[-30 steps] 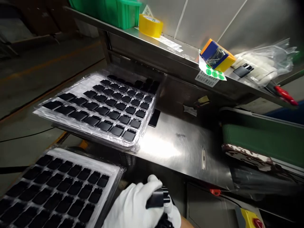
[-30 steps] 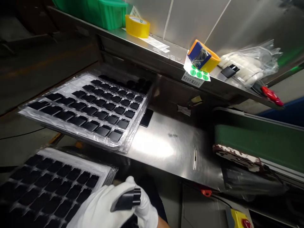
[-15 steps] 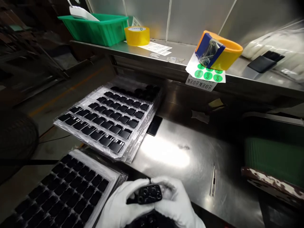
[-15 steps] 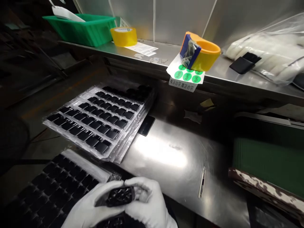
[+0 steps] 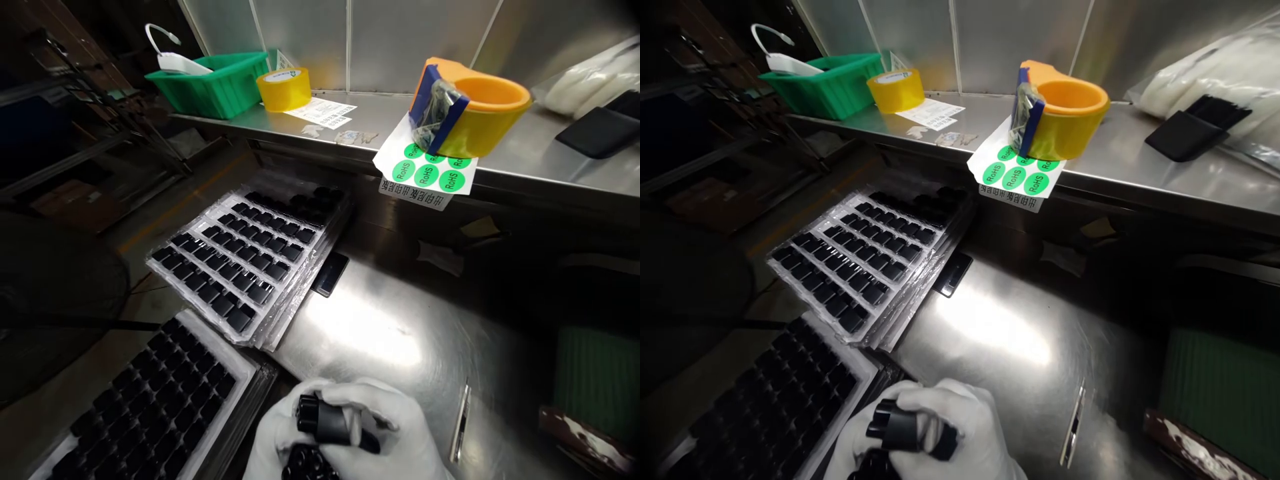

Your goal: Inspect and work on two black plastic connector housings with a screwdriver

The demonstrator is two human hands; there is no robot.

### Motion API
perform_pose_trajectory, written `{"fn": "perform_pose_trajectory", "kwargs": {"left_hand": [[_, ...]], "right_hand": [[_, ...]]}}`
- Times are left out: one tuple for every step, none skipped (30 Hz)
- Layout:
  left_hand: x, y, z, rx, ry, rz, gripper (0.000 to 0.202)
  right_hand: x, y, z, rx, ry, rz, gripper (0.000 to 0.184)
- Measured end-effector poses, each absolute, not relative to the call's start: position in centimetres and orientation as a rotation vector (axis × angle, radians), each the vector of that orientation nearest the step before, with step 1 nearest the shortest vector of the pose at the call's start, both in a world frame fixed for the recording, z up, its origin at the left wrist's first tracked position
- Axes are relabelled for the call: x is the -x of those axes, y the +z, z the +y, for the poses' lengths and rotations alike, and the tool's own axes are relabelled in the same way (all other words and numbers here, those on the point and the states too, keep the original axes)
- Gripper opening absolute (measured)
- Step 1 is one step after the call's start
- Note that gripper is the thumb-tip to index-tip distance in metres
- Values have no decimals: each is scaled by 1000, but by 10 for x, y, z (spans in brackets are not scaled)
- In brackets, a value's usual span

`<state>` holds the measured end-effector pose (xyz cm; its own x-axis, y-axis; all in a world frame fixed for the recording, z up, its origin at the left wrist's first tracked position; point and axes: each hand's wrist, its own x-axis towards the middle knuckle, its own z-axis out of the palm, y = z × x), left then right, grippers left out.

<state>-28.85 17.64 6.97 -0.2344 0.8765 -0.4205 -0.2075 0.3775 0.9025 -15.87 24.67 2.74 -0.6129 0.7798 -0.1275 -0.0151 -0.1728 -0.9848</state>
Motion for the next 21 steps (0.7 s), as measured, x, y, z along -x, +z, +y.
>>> {"fn": "perform_pose_trajectory", "kwargs": {"left_hand": [[287,71,178,-629,1151,1445,16],[285,72,179,-627,1155,1436,16],[284,73,180,-641,1161,1431,16],[282,73,181,-654,1167,1419,16],[281,73,182,-651,1172,1396,18],[280,74,183,-617,1175,1357,19],[280,74,184,-554,1176,1307,21],[280,74,184,-483,1180,1254,22],[279,74,184,-424,1189,1212,22],[279,73,184,-399,1201,1190,22],[280,73,184,-425,1214,1192,22],[280,72,183,-491,1223,1199,23],[280,71,182,-577,1230,1203,26],[281,70,181,-663,1237,1194,29],[282,70,179,-732,1236,1178,30],[283,70,178,-789,1236,1152,29],[285,72,178,-819,1240,1113,26],[287,75,178,-820,1242,1058,23],[289,79,178,-801,1246,1002,24],[290,84,179,-775,1246,950,28],[292,90,180,-755,1244,910,33]], "right_hand": [[157,26,247,913,1848,-1525,34],[155,26,247,939,1859,-1511,35],[154,26,247,962,1873,-1496,36],[153,27,247,980,1889,-1482,37],[152,30,248,995,1909,-1470,37],[151,33,249,1007,1933,-1459,37],[151,36,250,1010,1965,-1449,35],[151,40,252,1005,2004,-1439,32],[150,43,254,991,2050,-1425,28],[150,46,255,978,2096,-1404,25],[150,49,256,969,2137,-1375,24],[149,51,256,963,2173,-1340,23],[149,53,256,961,2199,-1306,24],[149,54,255,965,2205,-1278,26],[149,55,253,971,2197,-1262,28],[149,56,251,972,2180,-1256,30],[150,58,248,966,2156,-1254,32],[152,60,244,961,2128,-1249,33],[154,64,241,956,2091,-1247,33],[156,68,237,957,2045,-1250,34],[159,73,234,969,1980,-1272,35]]}}
